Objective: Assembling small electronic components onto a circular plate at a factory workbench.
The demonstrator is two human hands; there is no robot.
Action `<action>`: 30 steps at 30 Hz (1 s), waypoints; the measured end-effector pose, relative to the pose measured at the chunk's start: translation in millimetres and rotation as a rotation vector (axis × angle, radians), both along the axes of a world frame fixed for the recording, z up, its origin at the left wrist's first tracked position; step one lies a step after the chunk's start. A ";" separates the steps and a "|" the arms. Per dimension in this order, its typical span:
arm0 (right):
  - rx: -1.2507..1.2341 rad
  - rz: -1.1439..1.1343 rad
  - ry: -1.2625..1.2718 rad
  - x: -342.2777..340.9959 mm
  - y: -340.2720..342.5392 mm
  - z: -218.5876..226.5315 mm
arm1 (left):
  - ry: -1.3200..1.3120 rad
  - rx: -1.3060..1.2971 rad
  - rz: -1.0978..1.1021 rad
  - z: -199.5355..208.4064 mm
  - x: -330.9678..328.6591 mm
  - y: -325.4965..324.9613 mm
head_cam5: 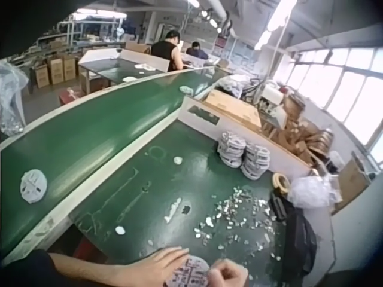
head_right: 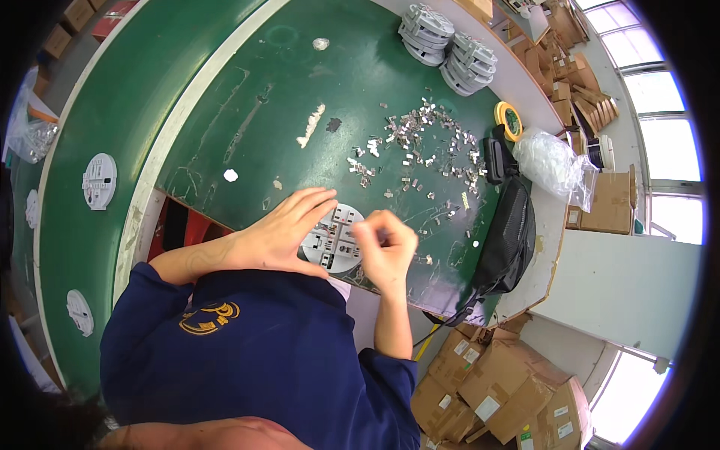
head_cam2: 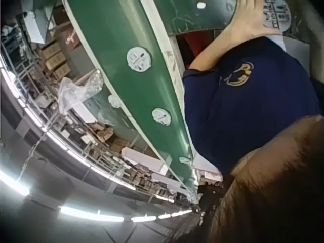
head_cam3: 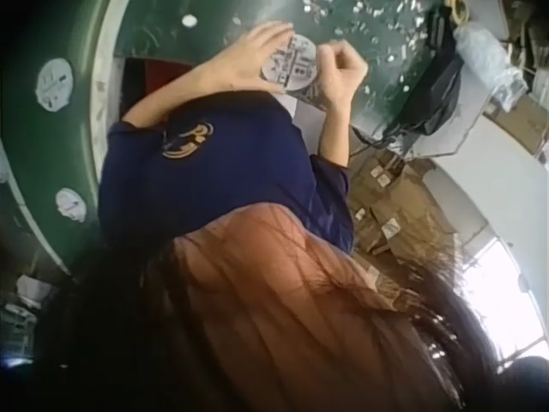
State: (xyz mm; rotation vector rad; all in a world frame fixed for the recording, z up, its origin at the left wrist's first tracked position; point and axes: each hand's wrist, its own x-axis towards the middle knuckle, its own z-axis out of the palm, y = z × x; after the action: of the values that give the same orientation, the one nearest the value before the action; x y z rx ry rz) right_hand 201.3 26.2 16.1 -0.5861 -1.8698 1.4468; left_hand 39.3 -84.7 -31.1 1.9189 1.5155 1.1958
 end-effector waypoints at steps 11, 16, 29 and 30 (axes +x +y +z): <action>-0.360 0.132 0.564 -20.5 -0.7 -19.5 | 0.151 -0.061 -0.001 -5.2 5.1 0.8; -0.351 0.169 0.537 -21.4 -0.1 -23.7 | 0.153 -0.066 -0.004 -5.5 4.4 2.6; -0.091 -0.277 0.197 0.3 24.3 -0.2 | 0.094 -0.077 -0.016 -7.5 -1.1 1.0; 0.063 -0.296 -0.042 -4.4 32.0 -2.0 | 0.090 -0.076 -0.012 -7.5 -2.9 2.2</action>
State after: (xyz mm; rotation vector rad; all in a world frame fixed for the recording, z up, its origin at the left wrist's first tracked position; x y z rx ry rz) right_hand 196.9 58.2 14.2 -0.8291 -1.7661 1.1865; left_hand 36.4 -82.6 -38.6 1.9521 1.5697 1.0450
